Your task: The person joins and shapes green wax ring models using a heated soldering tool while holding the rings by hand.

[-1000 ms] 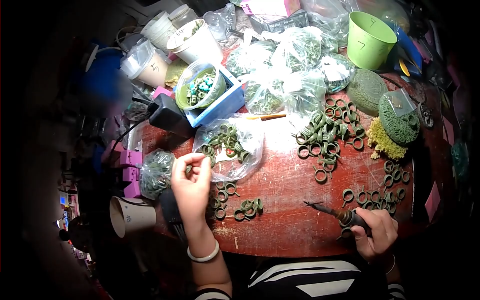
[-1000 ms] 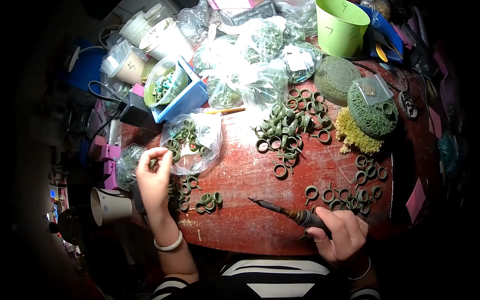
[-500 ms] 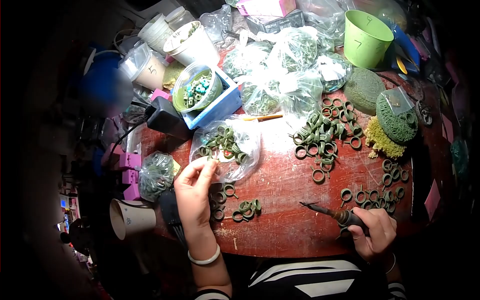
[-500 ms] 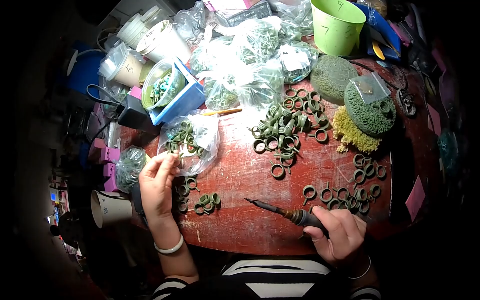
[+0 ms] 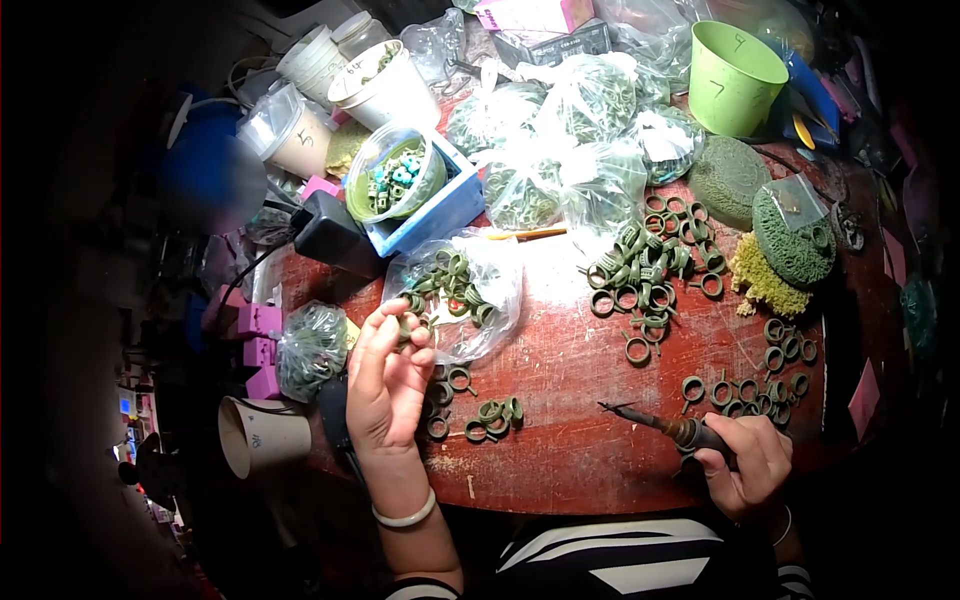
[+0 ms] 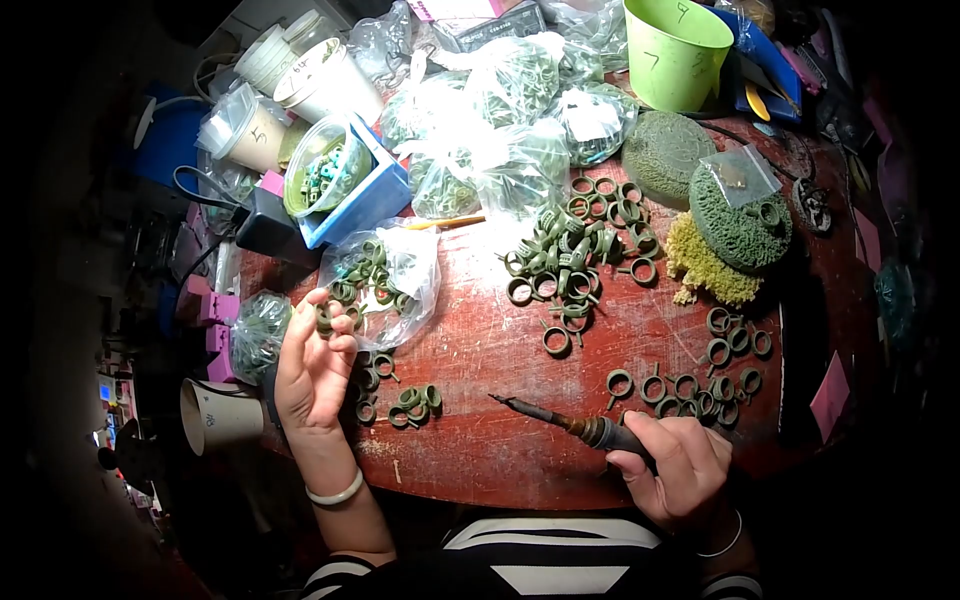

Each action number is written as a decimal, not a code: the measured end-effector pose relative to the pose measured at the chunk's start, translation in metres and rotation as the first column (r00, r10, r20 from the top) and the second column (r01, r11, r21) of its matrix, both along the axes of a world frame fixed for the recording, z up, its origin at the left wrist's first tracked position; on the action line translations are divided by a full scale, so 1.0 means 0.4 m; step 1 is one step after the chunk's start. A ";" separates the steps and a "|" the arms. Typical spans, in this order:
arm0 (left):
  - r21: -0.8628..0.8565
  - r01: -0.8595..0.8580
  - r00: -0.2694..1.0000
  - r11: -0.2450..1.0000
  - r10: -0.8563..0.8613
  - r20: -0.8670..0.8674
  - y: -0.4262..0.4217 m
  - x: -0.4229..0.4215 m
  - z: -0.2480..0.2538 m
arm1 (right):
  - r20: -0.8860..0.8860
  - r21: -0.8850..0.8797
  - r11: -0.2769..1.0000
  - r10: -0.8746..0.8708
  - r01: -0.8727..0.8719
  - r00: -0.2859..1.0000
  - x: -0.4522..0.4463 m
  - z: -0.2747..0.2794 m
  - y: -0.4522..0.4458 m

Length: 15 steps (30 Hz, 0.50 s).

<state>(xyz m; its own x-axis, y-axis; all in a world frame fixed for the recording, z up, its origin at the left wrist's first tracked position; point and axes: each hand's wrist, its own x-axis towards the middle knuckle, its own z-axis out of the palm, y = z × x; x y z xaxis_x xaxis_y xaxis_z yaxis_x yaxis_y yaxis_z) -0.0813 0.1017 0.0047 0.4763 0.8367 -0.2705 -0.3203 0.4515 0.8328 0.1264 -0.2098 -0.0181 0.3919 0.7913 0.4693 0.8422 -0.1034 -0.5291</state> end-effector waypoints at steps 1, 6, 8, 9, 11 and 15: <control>-0.053 -0.048 0.997 0.997 0.050 0.054 0.006 -0.004 -0.007 | 0.001 0.000 1.000 0.001 -0.001 1.000 0.000 0.000 0.000; 0.438 0.036 0.854 0.898 0.200 -0.480 -0.001 -0.001 -0.029 | 0.000 0.002 1.000 0.008 -0.008 1.000 0.001 0.000 -0.001; 0.780 0.339 0.620 0.526 0.498 -0.606 0.000 0.004 -0.052 | -0.002 0.002 1.000 0.011 -0.011 1.000 0.001 -0.001 -0.001; 0.798 0.442 0.556 0.410 0.573 -0.602 0.006 -0.006 -0.069 | -0.004 0.005 1.000 0.011 -0.011 1.000 0.001 -0.001 -0.001; 0.718 0.501 0.444 0.483 0.569 -0.692 -0.027 0.015 -0.037 | -0.005 0.009 1.000 0.012 -0.012 1.000 0.001 -0.002 -0.001; 0.755 0.365 0.665 0.544 0.415 -0.621 -0.014 0.009 -0.047 | 0.004 0.004 1.000 0.009 -0.009 1.000 0.002 -0.001 -0.002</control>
